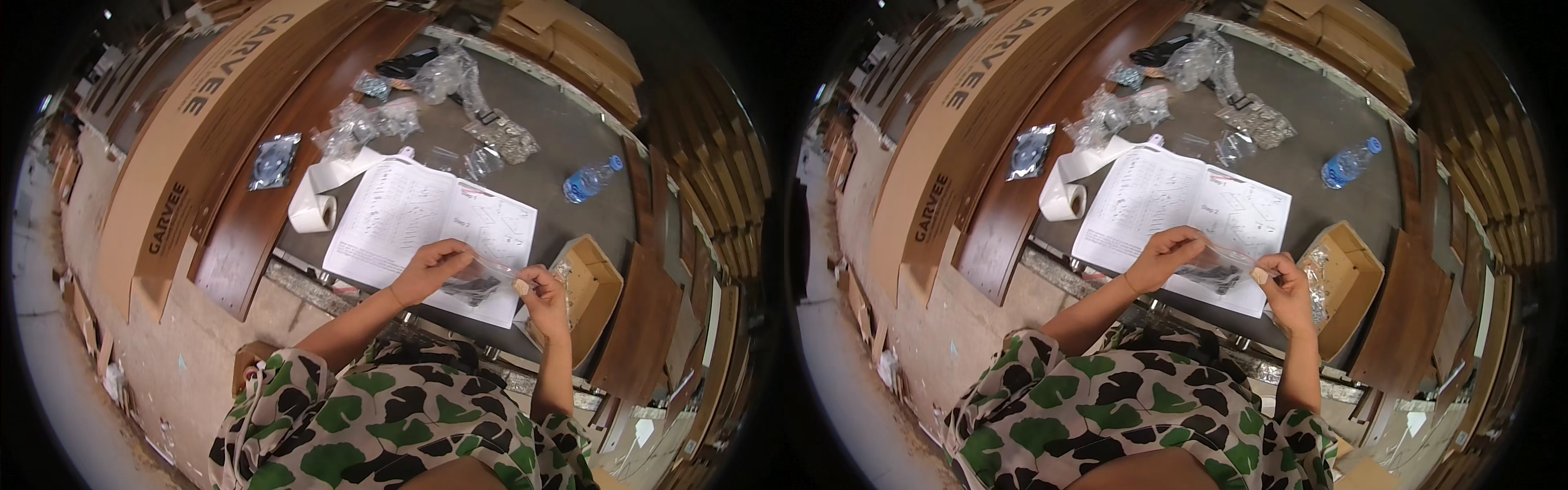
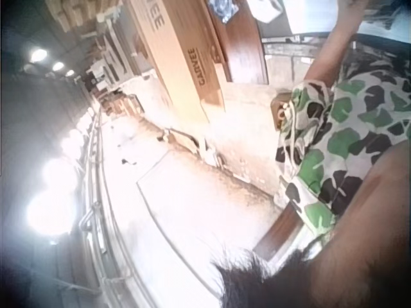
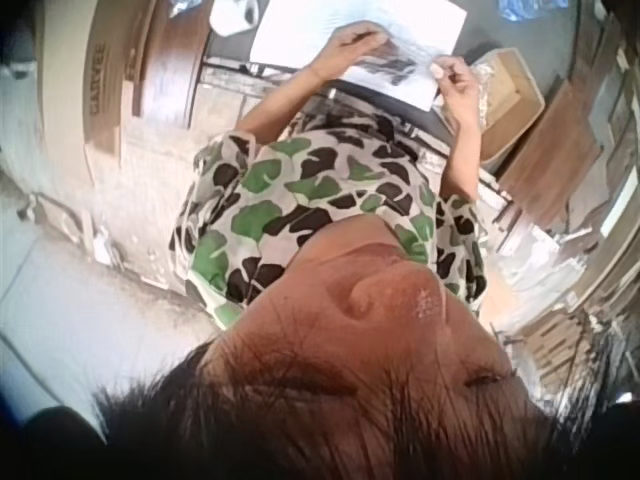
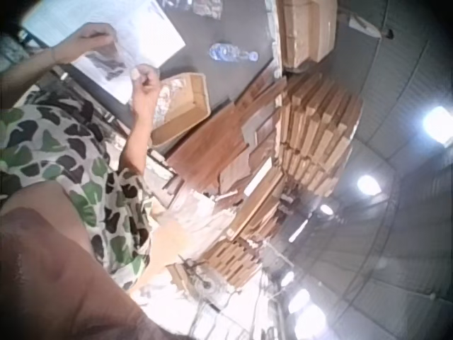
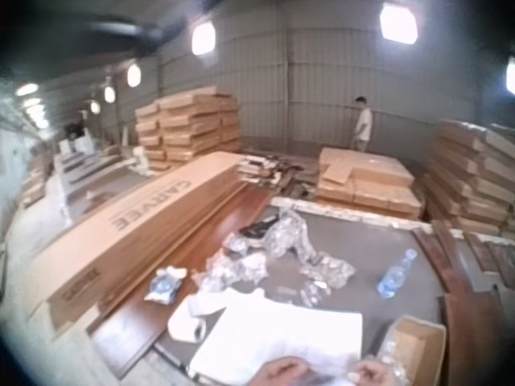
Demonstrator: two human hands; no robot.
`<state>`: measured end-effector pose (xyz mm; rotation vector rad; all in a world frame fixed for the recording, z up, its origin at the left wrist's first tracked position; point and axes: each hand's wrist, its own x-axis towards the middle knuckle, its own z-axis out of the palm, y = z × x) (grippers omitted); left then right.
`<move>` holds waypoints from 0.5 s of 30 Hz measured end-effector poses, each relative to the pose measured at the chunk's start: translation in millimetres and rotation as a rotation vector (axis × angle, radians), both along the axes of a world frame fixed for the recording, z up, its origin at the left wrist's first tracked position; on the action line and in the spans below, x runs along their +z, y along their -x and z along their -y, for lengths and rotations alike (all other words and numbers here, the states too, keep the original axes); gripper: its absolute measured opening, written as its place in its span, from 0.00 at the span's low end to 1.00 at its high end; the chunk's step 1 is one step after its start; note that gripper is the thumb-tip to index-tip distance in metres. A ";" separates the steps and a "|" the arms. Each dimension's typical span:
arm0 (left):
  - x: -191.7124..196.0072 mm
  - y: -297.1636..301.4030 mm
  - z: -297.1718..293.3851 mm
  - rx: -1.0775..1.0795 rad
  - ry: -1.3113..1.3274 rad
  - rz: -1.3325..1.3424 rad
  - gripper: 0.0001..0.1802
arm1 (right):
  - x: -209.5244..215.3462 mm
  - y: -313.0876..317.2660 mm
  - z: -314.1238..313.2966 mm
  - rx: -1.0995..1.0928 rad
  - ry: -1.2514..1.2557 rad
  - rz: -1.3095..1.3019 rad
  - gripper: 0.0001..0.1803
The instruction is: The person reads an instruction manual and sorts small furniture hardware components from a box into plastic bags by hand.
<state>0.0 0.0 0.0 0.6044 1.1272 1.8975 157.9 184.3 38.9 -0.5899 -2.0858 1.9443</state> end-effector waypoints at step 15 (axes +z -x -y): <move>-10.1 5.0 -3.8 -0.088 0.098 -0.114 0.10 | 26.6 27.0 11.4 0.161 -0.375 0.018 0.03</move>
